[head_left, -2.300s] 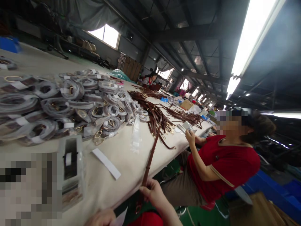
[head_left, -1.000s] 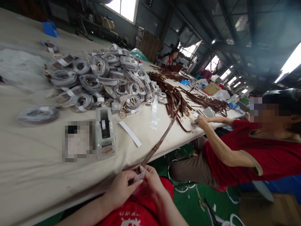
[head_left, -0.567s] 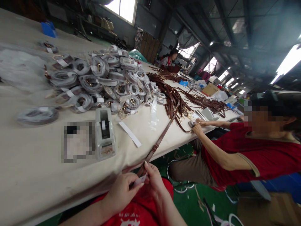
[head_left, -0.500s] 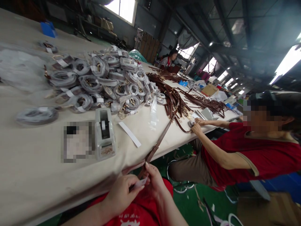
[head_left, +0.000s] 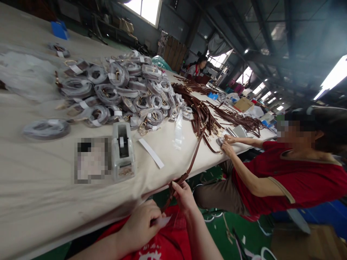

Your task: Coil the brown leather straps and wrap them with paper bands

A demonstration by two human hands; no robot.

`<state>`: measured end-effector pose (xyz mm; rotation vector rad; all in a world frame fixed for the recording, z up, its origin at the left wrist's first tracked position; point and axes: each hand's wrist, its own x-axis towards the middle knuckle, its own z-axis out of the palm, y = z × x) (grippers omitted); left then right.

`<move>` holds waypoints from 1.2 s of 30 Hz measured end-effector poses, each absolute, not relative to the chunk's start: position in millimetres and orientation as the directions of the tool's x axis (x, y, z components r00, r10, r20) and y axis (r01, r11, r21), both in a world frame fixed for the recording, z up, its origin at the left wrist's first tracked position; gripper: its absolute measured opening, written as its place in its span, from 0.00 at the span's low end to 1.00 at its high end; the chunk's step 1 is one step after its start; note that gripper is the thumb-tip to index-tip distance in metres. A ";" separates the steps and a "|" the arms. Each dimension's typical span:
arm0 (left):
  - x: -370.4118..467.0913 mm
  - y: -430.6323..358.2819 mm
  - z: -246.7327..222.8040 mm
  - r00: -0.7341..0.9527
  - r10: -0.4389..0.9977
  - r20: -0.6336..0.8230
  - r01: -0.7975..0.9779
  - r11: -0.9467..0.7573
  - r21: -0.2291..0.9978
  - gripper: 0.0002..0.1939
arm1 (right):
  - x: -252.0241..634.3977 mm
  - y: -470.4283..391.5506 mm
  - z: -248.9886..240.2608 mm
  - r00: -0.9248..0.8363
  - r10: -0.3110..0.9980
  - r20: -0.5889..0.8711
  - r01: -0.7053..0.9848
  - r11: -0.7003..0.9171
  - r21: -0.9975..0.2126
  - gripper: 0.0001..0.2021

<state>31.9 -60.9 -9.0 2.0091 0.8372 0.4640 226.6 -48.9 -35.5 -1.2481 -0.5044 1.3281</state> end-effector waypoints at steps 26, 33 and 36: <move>45.0 -54.7 -9.7 0.640 0.762 -0.099 0.467 -0.283 0.838 0.11 | 219.6 -58.6 -49.3 0.255 0.928 -0.271 -0.288 -0.194 -0.938 0.16; 49.3 -54.6 -2.6 0.658 0.747 -0.098 0.512 -0.348 0.785 0.12 | 216.4 -57.7 -40.6 0.266 0.934 -0.238 -0.262 -0.168 -0.950 0.14; 50.6 -52.4 -1.7 0.656 0.739 -0.153 0.551 -0.330 0.767 0.13 | 214.2 -59.0 -39.0 0.236 0.935 -0.266 -0.307 -0.188 -0.933 0.14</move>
